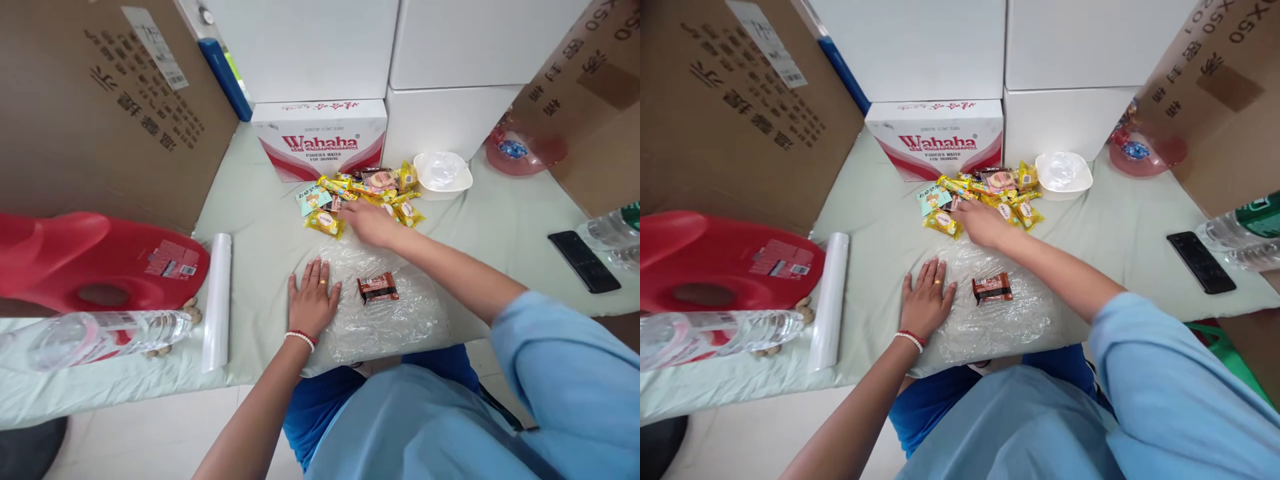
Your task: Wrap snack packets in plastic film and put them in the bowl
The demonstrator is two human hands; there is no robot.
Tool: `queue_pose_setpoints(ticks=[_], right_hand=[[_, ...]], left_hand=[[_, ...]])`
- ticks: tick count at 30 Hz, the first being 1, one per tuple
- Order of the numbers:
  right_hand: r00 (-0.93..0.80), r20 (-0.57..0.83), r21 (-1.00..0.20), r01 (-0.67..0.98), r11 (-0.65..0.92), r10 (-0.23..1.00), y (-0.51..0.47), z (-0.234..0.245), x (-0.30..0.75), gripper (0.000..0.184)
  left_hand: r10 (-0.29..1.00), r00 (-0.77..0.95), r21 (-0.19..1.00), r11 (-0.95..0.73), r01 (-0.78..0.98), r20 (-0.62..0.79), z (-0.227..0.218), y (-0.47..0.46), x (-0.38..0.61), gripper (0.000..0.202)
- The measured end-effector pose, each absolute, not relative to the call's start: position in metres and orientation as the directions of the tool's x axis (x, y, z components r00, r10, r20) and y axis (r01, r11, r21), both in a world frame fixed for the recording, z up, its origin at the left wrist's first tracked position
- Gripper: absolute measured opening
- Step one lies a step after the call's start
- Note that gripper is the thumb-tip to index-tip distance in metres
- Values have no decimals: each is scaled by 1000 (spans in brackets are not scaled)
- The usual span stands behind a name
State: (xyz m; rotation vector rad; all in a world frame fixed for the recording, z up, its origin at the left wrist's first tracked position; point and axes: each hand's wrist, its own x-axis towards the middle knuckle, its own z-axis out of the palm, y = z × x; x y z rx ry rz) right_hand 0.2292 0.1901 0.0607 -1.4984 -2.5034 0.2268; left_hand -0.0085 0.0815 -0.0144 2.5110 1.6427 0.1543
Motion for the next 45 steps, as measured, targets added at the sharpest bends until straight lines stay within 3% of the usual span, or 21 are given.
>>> queue_pose_setpoints(ticks=[2, 5, 9, 12, 16, 19, 21, 24, 27, 29, 32, 34, 36, 39, 45], right_hand=[[-512, 12, -104, 854, 510, 859, 236, 62, 215, 41], [-565, -112, -10, 823, 568, 817, 275, 53, 199, 42], [-525, -82, 1, 850, 527, 847, 278, 39, 199, 41], [-490, -30, -59, 871, 487, 871, 271, 38, 216, 39], [-420, 100, -301, 851, 430, 902, 253, 46, 246, 40], [-300, 199, -669, 654, 353, 933, 217, 51, 267, 47], [-231, 149, -889, 395, 233, 961, 182, 51, 279, 49], [-176, -19, -986, 164, 10, 984, 127, 48, 293, 51], [-190, -107, -955, 292, -48, 976, 89, 47, 297, 47], [-262, -82, -882, 468, 53, 961, 75, 49, 292, 42], [-394, -48, -672, 693, 262, 918, 64, 50, 276, 40], [-419, -105, -523, 795, 308, 902, 57, 48, 264, 46], [-401, -155, -440, 846, 301, 903, 50, 43, 254, 57], [-399, -152, -418, 855, 307, 905, 41, 34, 248, 68], [-392, -63, -408, 849, 335, 918, 34, 34, 253, 52]], left_hand=[[916, 401, 159, -397, 904, 10, -15, 82, -9, 64], [917, 398, 151, -393, 907, 0, -14, 82, -9, 64], [920, 393, 165, -385, 908, -13, -14, 82, -8, 64], [923, 386, 183, -378, 908, -8, -14, 82, -8, 64], [923, 385, 196, -378, 905, 1, -14, 81, -8, 64], [921, 390, 203, -384, 901, 12, -14, 81, -8, 64], [919, 393, 205, -389, 898, 23, -14, 81, -8, 65], [920, 390, 197, -389, 900, 32, -14, 81, -8, 64], [924, 383, 178, -381, 907, 26, -14, 81, -7, 64], [924, 383, 166, -380, 910, 17, -13, 81, -7, 64], [924, 382, 157, -380, 912, 16, -12, 81, -6, 64], [925, 380, 155, -378, 913, 18, -12, 81, -6, 65], [924, 381, 156, -380, 912, 20, -12, 81, -5, 64], [923, 384, 162, -384, 909, 30, -13, 81, -5, 64], [922, 385, 182, -386, 904, 40, -14, 81, -7, 64]])
